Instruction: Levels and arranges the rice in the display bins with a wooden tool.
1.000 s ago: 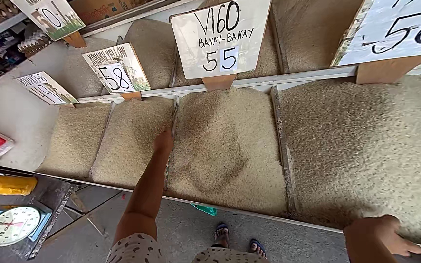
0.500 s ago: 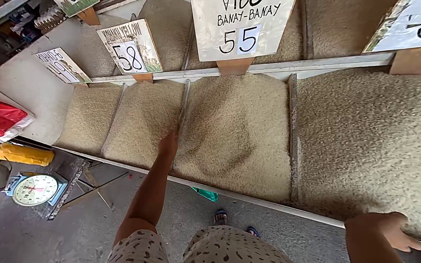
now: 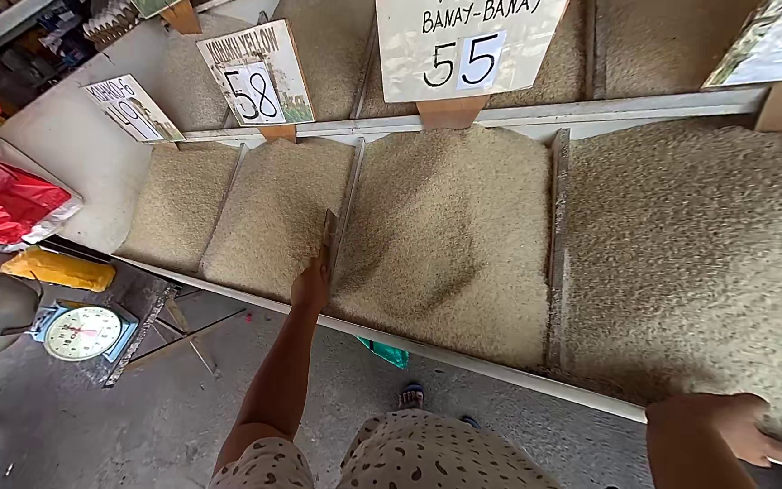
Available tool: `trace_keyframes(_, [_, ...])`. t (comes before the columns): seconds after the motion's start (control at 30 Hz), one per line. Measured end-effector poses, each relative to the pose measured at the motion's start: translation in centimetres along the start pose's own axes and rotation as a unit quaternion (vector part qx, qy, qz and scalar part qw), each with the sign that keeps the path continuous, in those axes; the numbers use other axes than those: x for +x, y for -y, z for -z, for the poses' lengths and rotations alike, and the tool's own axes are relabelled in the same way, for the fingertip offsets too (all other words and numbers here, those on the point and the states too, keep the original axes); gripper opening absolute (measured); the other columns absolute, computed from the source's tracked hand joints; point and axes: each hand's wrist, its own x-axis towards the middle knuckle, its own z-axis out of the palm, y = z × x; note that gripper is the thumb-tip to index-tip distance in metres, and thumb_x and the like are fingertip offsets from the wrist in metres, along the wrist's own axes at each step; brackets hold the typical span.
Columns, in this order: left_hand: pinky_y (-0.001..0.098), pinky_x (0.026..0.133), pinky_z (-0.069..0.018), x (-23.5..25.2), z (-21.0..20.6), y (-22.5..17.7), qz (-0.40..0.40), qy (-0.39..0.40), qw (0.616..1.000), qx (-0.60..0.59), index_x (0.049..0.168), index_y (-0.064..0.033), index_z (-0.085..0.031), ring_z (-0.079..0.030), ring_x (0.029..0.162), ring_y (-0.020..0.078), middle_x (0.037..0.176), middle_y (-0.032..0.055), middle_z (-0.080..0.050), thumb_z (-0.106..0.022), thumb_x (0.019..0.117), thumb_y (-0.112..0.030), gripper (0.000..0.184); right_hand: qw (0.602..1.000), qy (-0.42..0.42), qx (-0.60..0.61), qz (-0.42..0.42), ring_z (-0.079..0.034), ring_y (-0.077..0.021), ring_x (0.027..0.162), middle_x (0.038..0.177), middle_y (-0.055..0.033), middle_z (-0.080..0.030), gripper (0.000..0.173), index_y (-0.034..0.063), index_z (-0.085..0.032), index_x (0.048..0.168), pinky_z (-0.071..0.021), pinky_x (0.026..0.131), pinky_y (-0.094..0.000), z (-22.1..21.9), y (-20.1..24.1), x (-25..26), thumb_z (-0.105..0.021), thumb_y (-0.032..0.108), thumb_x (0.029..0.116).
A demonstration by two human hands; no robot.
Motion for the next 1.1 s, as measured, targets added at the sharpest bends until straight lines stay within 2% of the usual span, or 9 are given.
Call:
trace_keyframes(0.23, [0.0559, 0.097, -0.054, -0.3, -0.5, -1.5, 0.015, 0.023, 0.999, 0.022, 0.139, -0.0071, -0.053, -0.069, 0.117, 0.037, 0.122, 0.02, -0.07, -0.032, 0.1141, -0.032, 0.041, 1.0, -0.005, 0.01, -0.005, -0.042, -0.0367, 0.146, 0.158, -0.0289, -0.036, 0.079, -0.0049, -0.02, 0.159, -0.0408, 0.115, -0.05, 0.1, 0.2, -0.4, -0.036, 0.05, 0.1047])
trace_keyframes(0.33, [0.0569, 0.097, -0.0538, 0.6, -0.4, -4.0, 0.016, 0.036, 0.999, 0.022, 0.143, -0.0075, -0.052, -0.068, 0.118, 0.0378, 0.124, 0.0208, -0.07, -0.037, 0.1124, -0.028, 0.039, 0.999, -0.006, 0.029, -0.012, -0.04, -0.0374, 0.147, 0.16, -0.0295, -0.033, 0.08, -0.0052, -0.017, 0.16, -0.0396, 0.116, -0.0497, 0.2, 0.6, -0.5, -0.037, 0.049, 0.1054])
trace_keyframes(0.6, [0.0621, 0.091, -0.0549, 1.6, 4.6, -16.8, -0.074, 0.004, 0.997, 0.002, 0.138, -0.0011, -0.054, -0.068, 0.114, 0.0417, 0.123, 0.0251, -0.068, -0.049, 0.1023, -0.011, 0.038, 0.997, -0.016, 0.066, -0.023, -0.04, -0.0375, 0.147, 0.159, -0.0298, -0.034, 0.08, -0.006, -0.018, 0.159, -0.0393, 0.116, -0.0482, 0.2, 0.7, -0.3, -0.042, 0.047, 0.1046])
trace_keyframes(0.73, [0.0587, 0.09, -0.0568, 1.0, 6.5, -22.5, -0.106, -0.022, 0.994, 0.001, 0.138, -0.0013, -0.054, -0.069, 0.114, 0.0387, 0.121, 0.0231, -0.069, -0.049, 0.102, -0.01, 0.037, 0.995, -0.016, 0.095, -0.036, -0.041, -0.0355, 0.146, 0.159, -0.0283, -0.034, 0.083, -0.0039, -0.014, 0.161, -0.0406, 0.116, -0.0459, 0.3, 0.8, -0.4, -0.046, 0.047, 0.1035])
trace_keyframes(0.87, [0.058, 0.089, -0.0572, 0.5, 8.4, -25.2, -0.128, -0.071, 0.989, -0.011, 0.139, -0.0031, -0.052, -0.07, 0.112, 0.0375, 0.119, 0.0216, -0.07, -0.047, 0.1053, -0.015, 0.036, 0.994, -0.015, 0.097, -0.047, -0.041, -0.0349, 0.146, 0.16, -0.0285, -0.033, 0.084, -0.0035, -0.013, 0.161, -0.0409, 0.115, -0.0449, 0.4, 0.9, -0.3, -0.047, 0.047, 0.1028])
trace_keyframes(0.93, [0.0567, 0.091, -0.0571, -0.8, 9.8, -25.5, -0.138, -0.124, 0.982, -0.034, 0.143, -0.0045, -0.048, -0.071, 0.11, 0.0369, 0.118, 0.0202, -0.071, -0.041, 0.1111, -0.025, 0.038, 0.993, -0.014, 0.104, -0.049, -0.04, -0.034, 0.147, 0.161, -0.0281, -0.032, 0.083, -0.0039, -0.013, 0.161, -0.0397, 0.116, -0.0429, 0.5, 1.1, -0.4, -0.048, 0.045, 0.1031])
trace_keyframes(1.0, [0.0556, 0.089, -0.057, -3.4, 10.7, -25.1, -0.169, -0.159, 0.969, -0.085, 0.14, -0.002, -0.046, -0.073, 0.105, 0.0369, 0.11, 0.0212, -0.071, -0.039, 0.1124, -0.028, 0.039, 0.991, -0.014, 0.12, -0.049, -0.039, -0.0341, 0.148, 0.162, -0.0282, -0.03, 0.084, -0.0039, -0.011, 0.161, -0.0383, 0.117, -0.0421, 0.5, 1.1, -0.3, -0.049, 0.043, 0.1031])
trace_keyframes(1.03, [0.0554, 0.088, -0.0571, -4.6, 10.4, -24.7, -0.19, -0.14, 0.961, -0.145, 0.139, -0.0006, -0.045, -0.072, 0.101, 0.0365, 0.107, 0.022, -0.07, -0.043, 0.1114, -0.027, 0.038, 0.99, -0.016, 0.129, -0.051, -0.039, -0.0334, 0.148, 0.161, -0.0278, -0.031, 0.083, -0.0037, -0.012, 0.161, -0.0386, 0.117, -0.0412, 0.5, 1.1, -0.2, -0.05, 0.042, 0.1029])
trace_keyframes(1.1, [0.0546, 0.085, -0.0578, -6.9, 7.6, -24.0, -0.231, -0.031, 0.932, -0.278, 0.138, -0.0006, -0.043, -0.071, 0.097, 0.0334, 0.107, 0.0215, -0.067, -0.051, 0.1091, -0.023, 0.038, 0.989, -0.02, 0.138, -0.057, -0.04, -0.0329, 0.147, 0.161, -0.0274, -0.032, 0.083, -0.0036, -0.015, 0.161, -0.0391, 0.117, -0.04, 0.4, 1.1, 0.1, -0.053, 0.041, 0.1017])
